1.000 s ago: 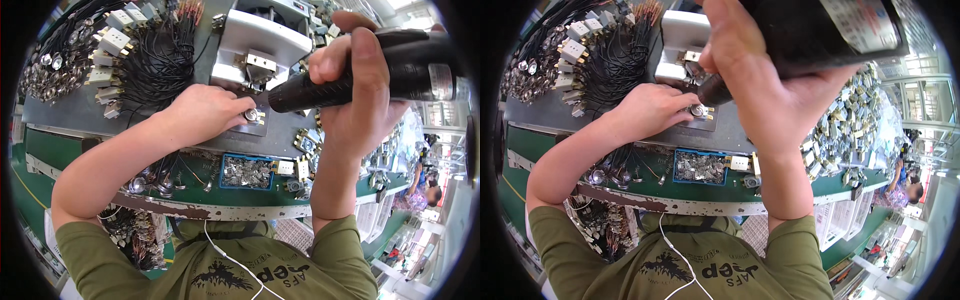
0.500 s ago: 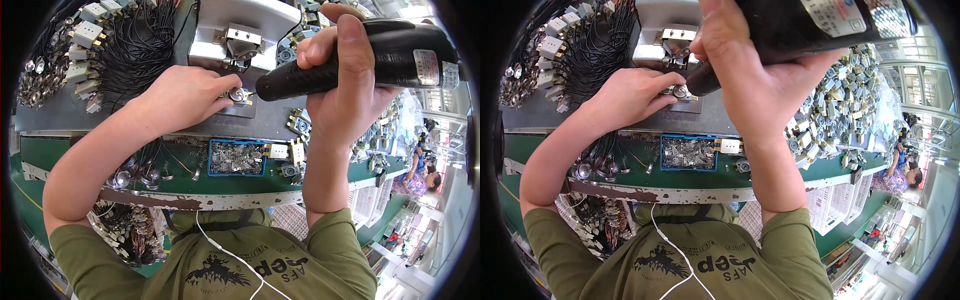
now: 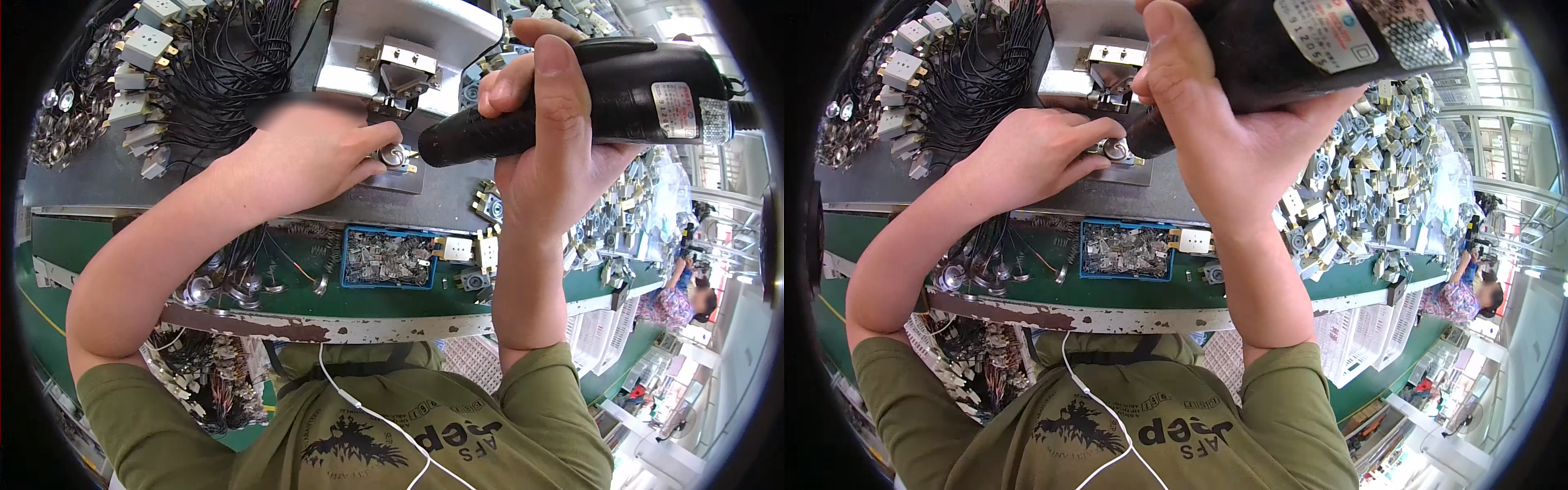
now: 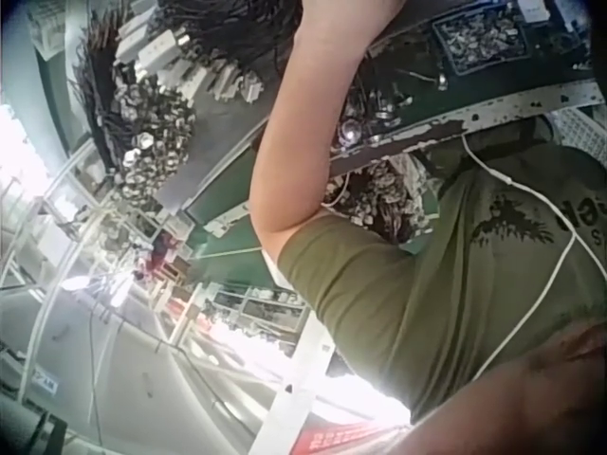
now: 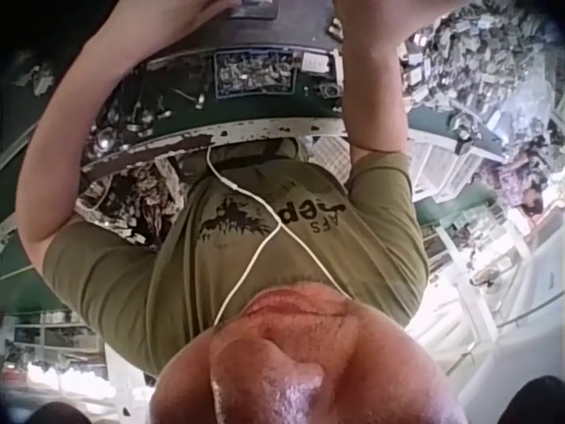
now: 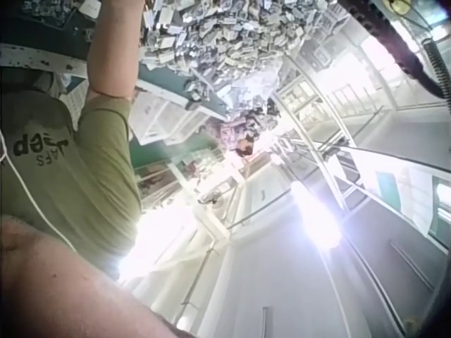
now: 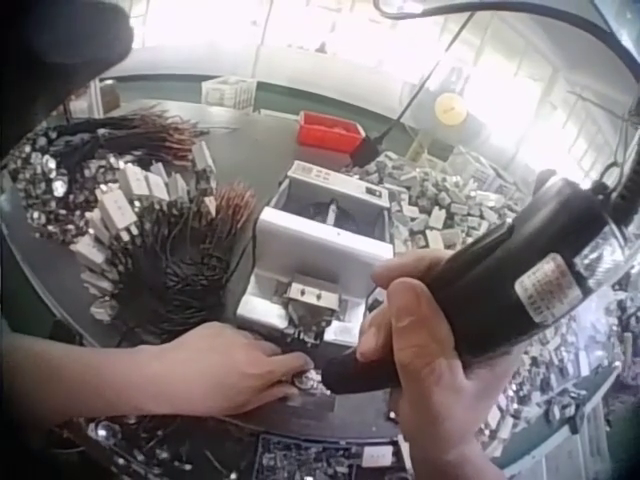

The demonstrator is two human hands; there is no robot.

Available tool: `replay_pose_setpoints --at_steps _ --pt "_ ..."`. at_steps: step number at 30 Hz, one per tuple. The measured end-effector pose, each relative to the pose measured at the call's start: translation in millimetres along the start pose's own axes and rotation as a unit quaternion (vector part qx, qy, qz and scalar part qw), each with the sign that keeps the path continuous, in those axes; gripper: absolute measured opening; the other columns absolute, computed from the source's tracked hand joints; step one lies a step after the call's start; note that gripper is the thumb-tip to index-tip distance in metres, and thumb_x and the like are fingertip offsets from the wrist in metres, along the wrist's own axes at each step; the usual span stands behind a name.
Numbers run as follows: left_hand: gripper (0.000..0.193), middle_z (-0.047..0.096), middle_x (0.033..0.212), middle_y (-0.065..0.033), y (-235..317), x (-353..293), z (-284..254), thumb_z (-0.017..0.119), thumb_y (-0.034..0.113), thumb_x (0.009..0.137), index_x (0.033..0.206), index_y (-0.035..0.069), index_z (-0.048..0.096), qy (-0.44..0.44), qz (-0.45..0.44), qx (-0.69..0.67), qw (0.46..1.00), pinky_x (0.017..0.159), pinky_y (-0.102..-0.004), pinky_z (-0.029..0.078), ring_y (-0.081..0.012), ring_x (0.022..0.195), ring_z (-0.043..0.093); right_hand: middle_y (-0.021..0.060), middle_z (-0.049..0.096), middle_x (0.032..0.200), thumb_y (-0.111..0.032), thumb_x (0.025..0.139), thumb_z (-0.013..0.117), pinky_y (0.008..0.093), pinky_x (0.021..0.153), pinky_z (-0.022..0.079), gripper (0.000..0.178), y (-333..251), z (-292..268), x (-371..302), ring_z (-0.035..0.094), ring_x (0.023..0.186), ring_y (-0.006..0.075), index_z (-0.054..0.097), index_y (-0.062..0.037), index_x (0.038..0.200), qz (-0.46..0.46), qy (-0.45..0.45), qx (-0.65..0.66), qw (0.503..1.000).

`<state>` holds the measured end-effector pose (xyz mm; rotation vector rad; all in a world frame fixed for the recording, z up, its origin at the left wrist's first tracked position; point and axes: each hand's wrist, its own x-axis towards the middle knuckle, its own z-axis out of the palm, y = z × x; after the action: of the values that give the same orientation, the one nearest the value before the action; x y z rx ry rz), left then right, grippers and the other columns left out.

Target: Assembling small electronic components at a factory workbench using a handheld power tool.

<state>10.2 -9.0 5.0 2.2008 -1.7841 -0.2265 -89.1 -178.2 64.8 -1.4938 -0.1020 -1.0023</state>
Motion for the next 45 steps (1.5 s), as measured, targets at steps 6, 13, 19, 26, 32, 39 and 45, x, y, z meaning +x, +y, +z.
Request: replay_pose_setpoints --at_steps 6,13,19,26,32,39,45 --pt "0.027 0.071 0.089 -0.0078 -1.4 0.5 0.4 0.065 0.031 0.097 0.118 0.014 0.060 -0.003 0.002 -0.010 1.000 0.069 -0.0435 0.058 -0.0297 0.086 0.073 0.0098 0.066 0.074 -0.006 0.095 0.071 0.0273 0.056 0.052 0.020 -12.3 9.8 6.2 0.062 0.058 0.0144 0.064 0.0098 0.106 0.066 -0.029 -0.065 0.995" --pt "0.027 0.071 0.089 -0.0084 -2.3 2.3 0.5 0.065 0.031 0.098 0.118 0.014 0.060 -0.010 0.009 -0.017 1.000 0.069 -0.0442 0.057 -0.0309 0.086 0.072 0.0061 0.069 0.082 -0.002 0.091 0.074 0.0228 0.054 0.051 0.013 31.1 14.4 18.0 0.063 0.060 0.0096 0.069 0.0047 0.101 -0.107 -0.161 0.218 0.957" --pt "0.027 0.070 0.086 -0.0089 -2.3 1.6 2.6 0.064 0.032 0.098 0.117 0.013 0.060 0.003 0.006 -0.008 1.000 0.069 -0.0443 0.057 -0.0307 0.086 0.072 0.0049 0.067 0.081 -0.001 0.093 0.072 0.0224 0.056 0.050 0.012 -11.7 10.0 -6.2 0.062 0.060 0.0092 0.067 0.0034 0.103 0.079 -0.059 -0.076 0.992" --pt "0.026 0.069 0.085 -0.0092 -2.2 1.5 -0.7 0.063 0.032 0.099 0.116 0.013 0.059 -0.004 0.011 0.000 1.000 0.069 -0.0442 0.057 -0.0306 0.085 0.072 0.0061 0.067 0.082 -0.001 0.094 0.071 0.0219 0.056 0.049 0.012 -5.5 6.7 -8.2 0.061 0.062 0.0089 0.066 0.0045 0.104 0.068 -0.057 -0.106 0.990" --pt "0.027 0.069 0.084 -0.0094 -6.1 -0.1 3.3 0.065 0.031 0.098 0.117 0.013 0.060 0.006 0.023 -0.018 1.000 0.070 -0.0441 0.057 -0.0308 0.085 0.072 0.0110 0.069 0.089 0.002 0.092 0.071 0.0221 0.057 0.050 0.015 -30.4 26.0 -8.0 0.062 0.063 0.0094 0.066 0.0061 0.106 0.120 -0.050 -0.079 0.988" --pt "0.026 0.068 0.084 -0.0087 -11.1 -4.9 11.6 0.065 0.030 0.097 0.118 0.015 0.062 0.068 0.049 0.006 0.996 0.070 -0.0430 0.056 -0.0293 0.085 0.071 0.0168 0.070 0.095 -0.007 0.092 0.073 0.0232 0.057 0.051 0.024 -24.8 24.6 -11.1 0.062 0.060 0.0115 0.066 0.0071 0.110 0.091 0.009 -0.091 0.992" --pt "0.016 0.065 0.088 -0.0021 46.8 -9.2 1.6 0.069 0.015 0.081 0.096 0.010 0.067 -0.002 0.169 0.068 0.983 0.079 -0.0359 0.052 -0.0200 0.092 0.067 0.0168 0.070 0.093 -0.010 0.092 0.073 0.0236 0.056 0.051 0.025 -20.1 -17.5 -7.6 0.062 0.059 0.0121 0.066 0.0071 0.110 0.061 0.058 -0.105 0.991"
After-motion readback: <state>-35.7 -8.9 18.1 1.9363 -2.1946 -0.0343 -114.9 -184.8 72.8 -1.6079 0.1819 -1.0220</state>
